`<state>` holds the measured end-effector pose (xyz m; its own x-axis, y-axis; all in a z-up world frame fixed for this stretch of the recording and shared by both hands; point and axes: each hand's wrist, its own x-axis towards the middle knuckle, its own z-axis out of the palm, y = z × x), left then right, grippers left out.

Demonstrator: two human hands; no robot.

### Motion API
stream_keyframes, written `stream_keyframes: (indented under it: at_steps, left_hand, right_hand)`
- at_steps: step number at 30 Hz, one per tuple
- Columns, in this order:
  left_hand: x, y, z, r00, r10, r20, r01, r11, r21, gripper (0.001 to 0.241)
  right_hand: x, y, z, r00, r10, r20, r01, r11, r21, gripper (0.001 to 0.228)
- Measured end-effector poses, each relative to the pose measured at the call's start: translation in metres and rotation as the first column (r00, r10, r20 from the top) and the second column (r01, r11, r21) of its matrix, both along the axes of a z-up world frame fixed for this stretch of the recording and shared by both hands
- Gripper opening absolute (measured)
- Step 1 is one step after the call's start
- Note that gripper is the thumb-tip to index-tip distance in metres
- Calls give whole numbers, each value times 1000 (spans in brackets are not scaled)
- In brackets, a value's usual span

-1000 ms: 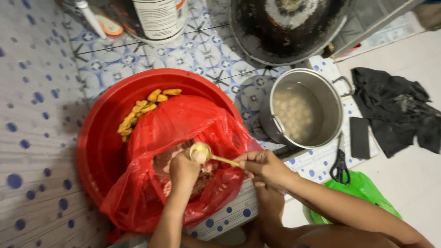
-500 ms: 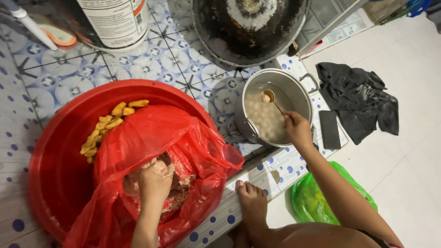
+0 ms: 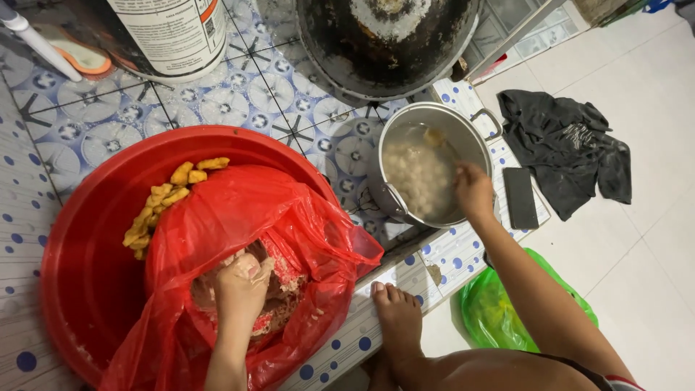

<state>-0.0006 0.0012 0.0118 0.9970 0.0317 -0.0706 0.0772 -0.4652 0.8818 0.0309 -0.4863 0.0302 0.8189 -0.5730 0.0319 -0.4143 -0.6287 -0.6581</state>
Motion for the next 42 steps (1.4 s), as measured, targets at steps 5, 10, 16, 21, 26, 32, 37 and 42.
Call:
stream_keyframes:
  at_steps: [5, 10, 16, 21, 26, 32, 37, 42]
  left_hand:
    - [3, -3, 21, 990, 75, -117, -106, 955, -278, 35]
    - [0, -5, 31, 983, 69, -171, -171, 692, -702, 45]
    - [-4, -7, 40, 969, 187, -164, -248, 763, -596, 39]
    - [-11, -12, 25, 981, -130, 141, 188, 805, -563, 40]
    - [-10, -26, 67, 830, -206, 518, 238, 971, 6, 19]
    - [-9, -24, 23, 972, 126, 198, -13, 871, -492, 22]
    - [4, -1, 6, 880, 93, -466, -470, 315, -824, 17]
    - [8, 4, 13, 805, 23, -593, -559, 365, -744, 13]
  right_hand:
    - [-3, 52, 47, 973, -63, 224, -95, 772, 628, 18]
    - [-29, 137, 80, 947, 313, 77, -268, 633, 726, 24]
    - [-68, 209, 68, 649, 756, -85, -642, 604, 472, 20]
    - [-65, 235, 73, 592, 757, -276, -318, 534, 783, 21]
    - [-59, 230, 83, 727, 650, -222, -5, 329, 944, 19]
    - [-59, 224, 87, 712, 691, -121, -161, 329, 931, 19]
    - [-50, 195, 106, 523, 830, -193, -699, 548, 459, 21]
    - [-25, 129, 104, 918, 388, 87, -351, 688, 635, 21]
